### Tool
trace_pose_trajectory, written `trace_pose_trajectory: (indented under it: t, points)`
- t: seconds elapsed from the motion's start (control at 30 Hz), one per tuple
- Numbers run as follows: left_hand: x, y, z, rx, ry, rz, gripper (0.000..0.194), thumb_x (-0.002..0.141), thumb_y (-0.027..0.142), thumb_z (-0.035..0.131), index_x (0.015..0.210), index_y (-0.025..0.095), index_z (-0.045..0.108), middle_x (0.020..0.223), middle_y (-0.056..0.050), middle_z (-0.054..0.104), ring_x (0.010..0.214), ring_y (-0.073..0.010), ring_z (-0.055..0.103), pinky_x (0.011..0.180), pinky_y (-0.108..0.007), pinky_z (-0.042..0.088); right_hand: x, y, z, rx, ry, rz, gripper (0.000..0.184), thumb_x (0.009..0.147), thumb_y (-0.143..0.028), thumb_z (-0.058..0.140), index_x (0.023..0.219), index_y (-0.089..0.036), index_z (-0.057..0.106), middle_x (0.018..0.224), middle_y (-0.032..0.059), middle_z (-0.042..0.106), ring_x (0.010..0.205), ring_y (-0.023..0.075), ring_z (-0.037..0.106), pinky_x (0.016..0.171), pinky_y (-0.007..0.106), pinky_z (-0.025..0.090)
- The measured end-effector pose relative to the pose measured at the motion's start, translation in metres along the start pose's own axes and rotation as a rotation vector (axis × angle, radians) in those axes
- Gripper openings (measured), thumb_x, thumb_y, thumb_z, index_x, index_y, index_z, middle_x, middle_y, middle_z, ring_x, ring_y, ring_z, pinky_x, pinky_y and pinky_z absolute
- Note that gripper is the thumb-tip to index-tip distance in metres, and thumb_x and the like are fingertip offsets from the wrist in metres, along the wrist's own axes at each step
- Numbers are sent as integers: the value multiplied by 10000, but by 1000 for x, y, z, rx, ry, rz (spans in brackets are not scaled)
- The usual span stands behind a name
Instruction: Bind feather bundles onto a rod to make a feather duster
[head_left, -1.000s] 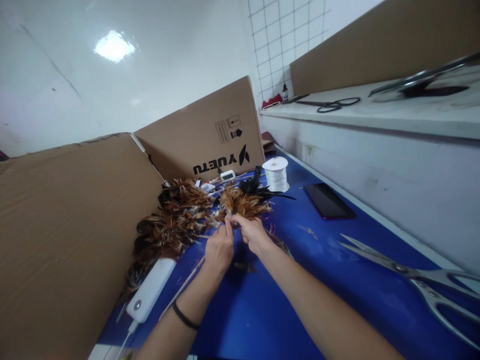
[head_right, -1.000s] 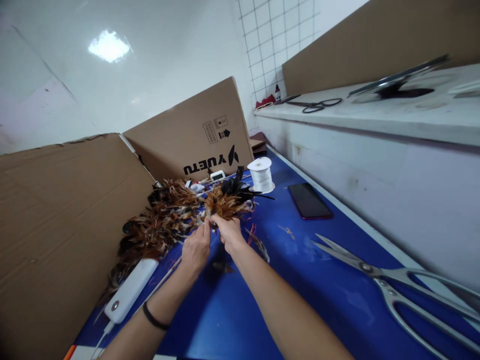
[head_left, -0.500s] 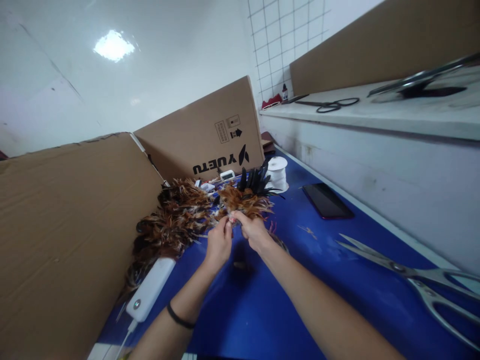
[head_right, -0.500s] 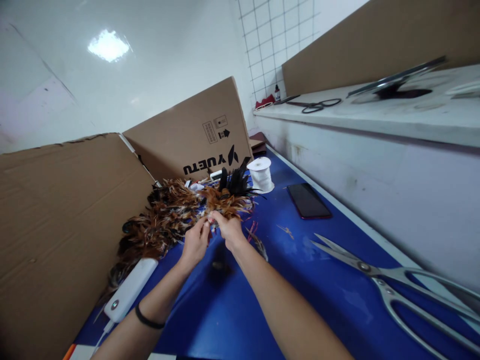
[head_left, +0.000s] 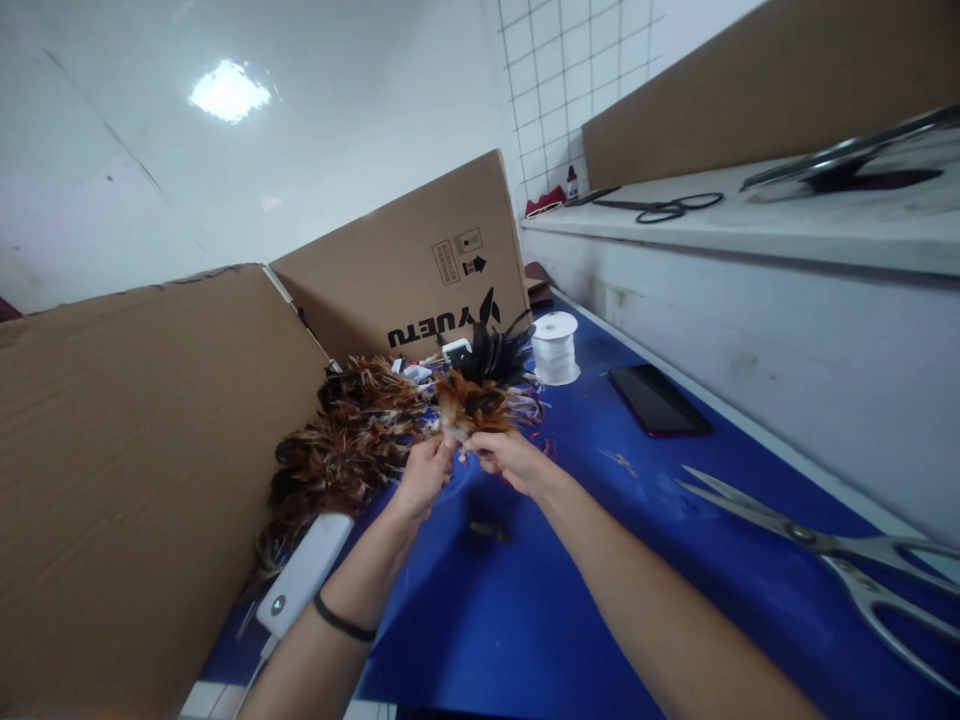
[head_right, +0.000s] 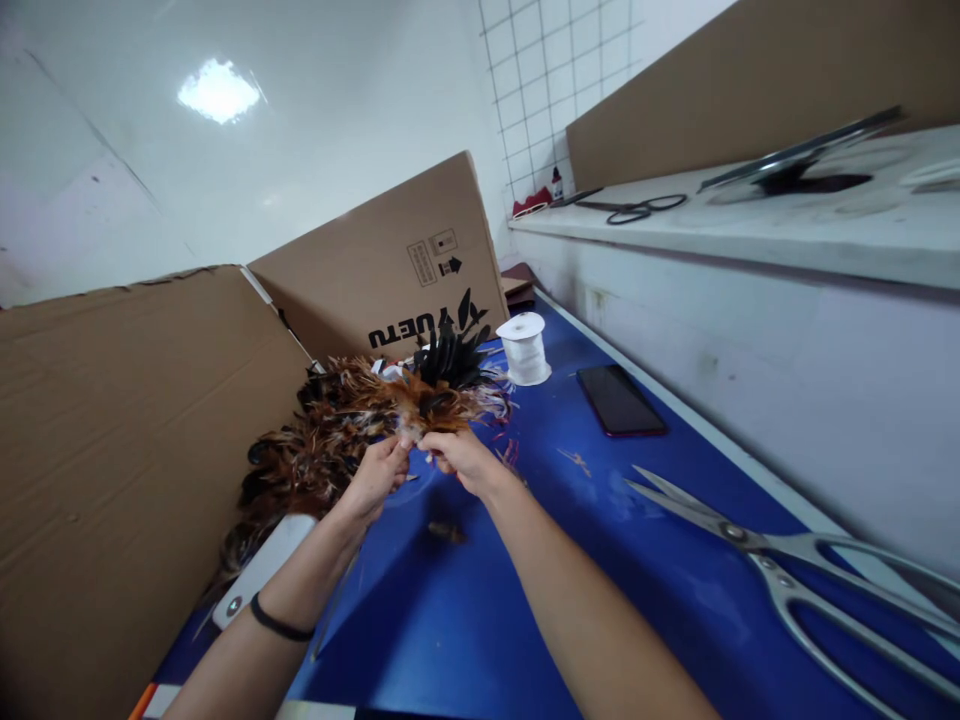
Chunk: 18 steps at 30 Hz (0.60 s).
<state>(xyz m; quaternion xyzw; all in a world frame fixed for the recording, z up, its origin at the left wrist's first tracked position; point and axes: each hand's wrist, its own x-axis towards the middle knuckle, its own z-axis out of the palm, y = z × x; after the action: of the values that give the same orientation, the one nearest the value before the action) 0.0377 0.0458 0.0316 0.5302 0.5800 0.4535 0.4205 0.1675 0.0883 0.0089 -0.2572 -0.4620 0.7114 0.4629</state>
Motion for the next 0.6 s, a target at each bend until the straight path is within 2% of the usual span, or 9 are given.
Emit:
trace_pose_trajectory:
  t: [0.1, 0.23, 0.4, 0.5, 0.6]
  points:
    - [-1, 1, -2, -14, 21, -9, 490, 644, 619, 587, 687, 146, 467, 459, 102, 274, 372, -8, 197, 358, -146, 144, 3, 3, -3, -6, -35, 19, 124, 535, -150, 577, 505, -158, 457, 423, -69, 409, 361, 30, 258, 347, 204, 130]
    - [0, -1, -7, 30, 72, 7, 467, 675, 599, 570, 714, 138, 509, 464, 90, 315, 377, -20, 248, 367, -146, 206, 1, 3, 0, -18, -20, -13, 131, 542, -163, 623, 606, -155, 509, 459, -74, 432, 371, 33, 292, 340, 192, 133]
    - [4, -10, -7, 408, 178, 136, 384, 807, 488, 449, 696, 141, 573, 497, 29, 458, 452, -79, 406, 446, -184, 320, -4, 1, 9, -18, 69, -36, 201, 540, -203, 674, 694, -142, 561, 512, -63, 492, 368, 25, 290, 331, 183, 142]
    - [3, -13, -2, 639, 233, 285, 311, 855, 358, 399, 783, 156, 624, 635, -29, 594, 580, -128, 520, 568, -223, 380, -2, 4, 13, -11, 169, -79, 247, 536, -255, 708, 716, -120, 604, 547, -23, 556, 404, 48, 377, 355, 183, 239]
    - [0, -15, 4, 749, 279, 321, 288, 875, 298, 368, 930, 174, 622, 763, -69, 659, 649, -158, 579, 630, -245, 391, 2, 12, 15, -26, 248, -151, 271, 523, -266, 734, 722, -109, 637, 612, 19, 618, 481, 87, 473, 437, 208, 357]
